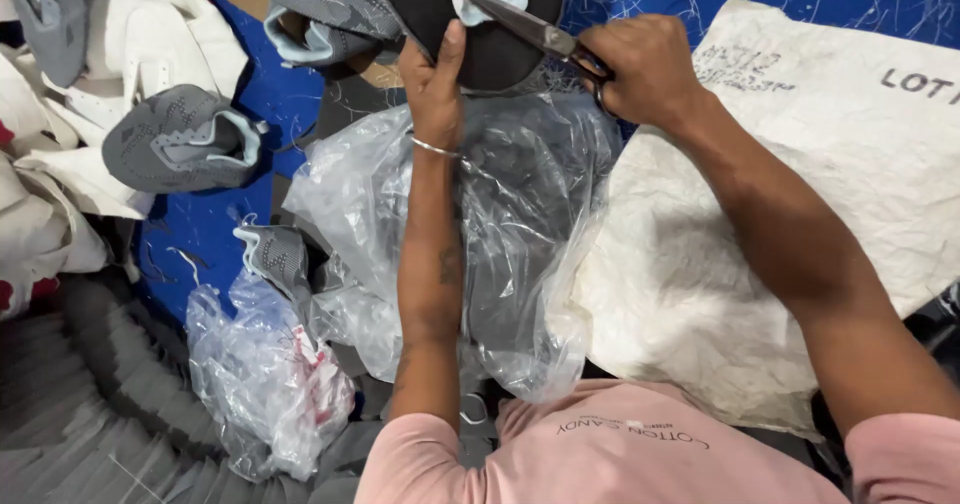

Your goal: Trimming excess material from shoe parts using scissors.

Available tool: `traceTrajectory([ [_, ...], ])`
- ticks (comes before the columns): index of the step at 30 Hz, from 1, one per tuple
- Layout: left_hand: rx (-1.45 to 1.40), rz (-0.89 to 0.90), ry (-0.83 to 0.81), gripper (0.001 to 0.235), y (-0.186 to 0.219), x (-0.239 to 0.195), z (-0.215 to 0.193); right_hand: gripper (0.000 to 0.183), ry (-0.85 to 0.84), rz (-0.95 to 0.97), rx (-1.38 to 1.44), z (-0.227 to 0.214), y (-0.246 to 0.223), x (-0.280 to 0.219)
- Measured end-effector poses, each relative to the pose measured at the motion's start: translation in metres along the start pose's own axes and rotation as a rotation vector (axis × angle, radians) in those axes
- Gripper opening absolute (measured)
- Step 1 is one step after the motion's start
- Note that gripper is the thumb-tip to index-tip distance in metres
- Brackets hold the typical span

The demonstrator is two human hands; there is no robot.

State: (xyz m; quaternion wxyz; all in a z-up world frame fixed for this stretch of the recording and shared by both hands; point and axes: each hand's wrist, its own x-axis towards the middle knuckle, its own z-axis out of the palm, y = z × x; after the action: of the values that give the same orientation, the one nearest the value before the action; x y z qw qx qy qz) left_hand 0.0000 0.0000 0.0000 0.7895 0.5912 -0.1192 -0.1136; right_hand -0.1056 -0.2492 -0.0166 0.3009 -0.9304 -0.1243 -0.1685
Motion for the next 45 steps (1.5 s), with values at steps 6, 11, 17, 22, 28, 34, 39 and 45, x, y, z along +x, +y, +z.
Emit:
traceTrajectory([
  [6, -0.136, -0.007, 0.119, 0.036, -0.026, 0.000, -0.025, 0.019, 0.294, 0.607, 0.311, -0.011, 0.004, 0.017],
  [11, 0.022, -0.100, -0.110, 0.042, 0.009, 0.002, 0.007, 0.025, 0.447, 0.725, 1.145, 0.004, 0.045, 0.000],
  [17, 0.159, -0.191, -0.300, 0.038, -0.022, -0.004, 0.028, 0.035, 0.338, 0.621, 1.468, -0.015, 0.015, 0.007],
  [22, 0.549, 0.191, 0.041, 0.048, -0.037, -0.008, 0.016, 0.030, 0.367, 0.634, 1.392, 0.001, 0.023, -0.003],
  [28, 0.661, 0.283, -0.105, 0.052, 0.001, -0.009, 0.054, 0.038, 0.323, 0.629, 1.356, -0.006, 0.018, 0.004],
  [34, 0.169, -0.154, -0.367, 0.032, 0.001, -0.002, 0.025, 0.034, 0.167, 0.518, 1.223, 0.003, 0.025, 0.002],
  [39, 0.153, -0.124, -0.144, 0.032, -0.004, -0.005, 0.020, 0.038, 0.252, 0.678, 0.593, 0.025, 0.034, -0.011],
  [45, 0.769, 0.349, 0.203, 0.034, 0.009, 0.010, -0.012, 0.043, 0.205, 0.014, -0.331, -0.011, 0.006, 0.010],
])
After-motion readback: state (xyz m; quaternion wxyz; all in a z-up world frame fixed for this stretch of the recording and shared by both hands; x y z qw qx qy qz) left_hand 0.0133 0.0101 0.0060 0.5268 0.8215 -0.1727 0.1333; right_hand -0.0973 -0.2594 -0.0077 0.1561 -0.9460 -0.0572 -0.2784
